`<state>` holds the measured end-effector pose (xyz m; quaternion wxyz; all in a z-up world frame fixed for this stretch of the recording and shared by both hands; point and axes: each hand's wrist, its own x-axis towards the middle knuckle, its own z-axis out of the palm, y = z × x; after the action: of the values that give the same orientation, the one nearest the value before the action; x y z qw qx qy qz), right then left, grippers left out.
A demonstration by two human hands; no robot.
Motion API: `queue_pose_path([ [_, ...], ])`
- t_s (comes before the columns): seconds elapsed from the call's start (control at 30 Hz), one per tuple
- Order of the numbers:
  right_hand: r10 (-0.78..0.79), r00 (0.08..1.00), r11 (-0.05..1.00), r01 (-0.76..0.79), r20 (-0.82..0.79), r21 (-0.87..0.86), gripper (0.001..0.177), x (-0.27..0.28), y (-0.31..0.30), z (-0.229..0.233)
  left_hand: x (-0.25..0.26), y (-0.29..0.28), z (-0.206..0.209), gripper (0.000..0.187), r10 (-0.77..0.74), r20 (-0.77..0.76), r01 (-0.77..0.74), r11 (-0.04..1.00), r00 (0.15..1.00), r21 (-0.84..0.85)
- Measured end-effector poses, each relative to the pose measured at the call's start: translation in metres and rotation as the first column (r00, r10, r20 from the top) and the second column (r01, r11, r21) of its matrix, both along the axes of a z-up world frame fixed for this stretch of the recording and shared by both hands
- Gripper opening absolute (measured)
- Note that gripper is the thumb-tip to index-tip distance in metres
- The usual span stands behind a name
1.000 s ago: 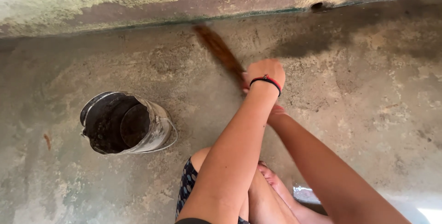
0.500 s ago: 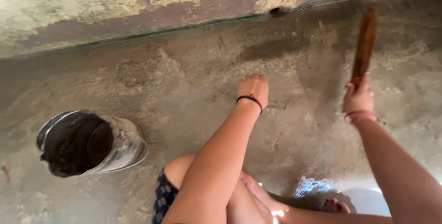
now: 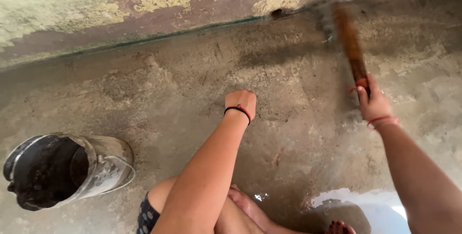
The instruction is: Washing a bucket and a bundle of sticks, then scrubbing the concrete floor with water.
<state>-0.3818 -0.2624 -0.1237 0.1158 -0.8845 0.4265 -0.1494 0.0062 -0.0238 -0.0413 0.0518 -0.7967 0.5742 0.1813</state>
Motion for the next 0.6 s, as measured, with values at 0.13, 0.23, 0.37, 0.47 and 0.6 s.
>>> queue_pose_path([
  [0.13,-0.414,0.894,0.908,0.391,0.173,0.152,0.066,0.025,0.029,-0.025,-0.007,0.003,0.008,0.020,0.002,-0.021,-0.002,1.000,1.000,-0.001],
  [0.23,-0.473,0.862,0.873,0.432,0.181,0.227,0.074,0.065,0.033,-0.072,-0.006,0.003,0.013,0.021,-0.006,-0.024,0.006,1.000,1.000,-0.009],
  [0.37,-0.315,0.946,0.923,0.285,0.079,0.258,0.076,0.146,0.114,0.027,-0.007,0.005,0.016,0.022,-0.009,-0.049,0.009,1.000,0.999,-0.004],
  [0.47,-0.590,0.666,0.803,0.426,0.456,0.416,0.066,0.168,0.142,-0.004,0.002,0.001,0.021,0.021,-0.011,-0.062,0.009,1.000,0.998,-0.030],
  [0.6,-0.620,0.506,0.763,0.567,0.600,0.312,0.081,0.203,0.175,-0.069,0.006,0.002,0.027,0.022,0.009,-0.056,-0.015,0.995,0.998,-0.103],
])
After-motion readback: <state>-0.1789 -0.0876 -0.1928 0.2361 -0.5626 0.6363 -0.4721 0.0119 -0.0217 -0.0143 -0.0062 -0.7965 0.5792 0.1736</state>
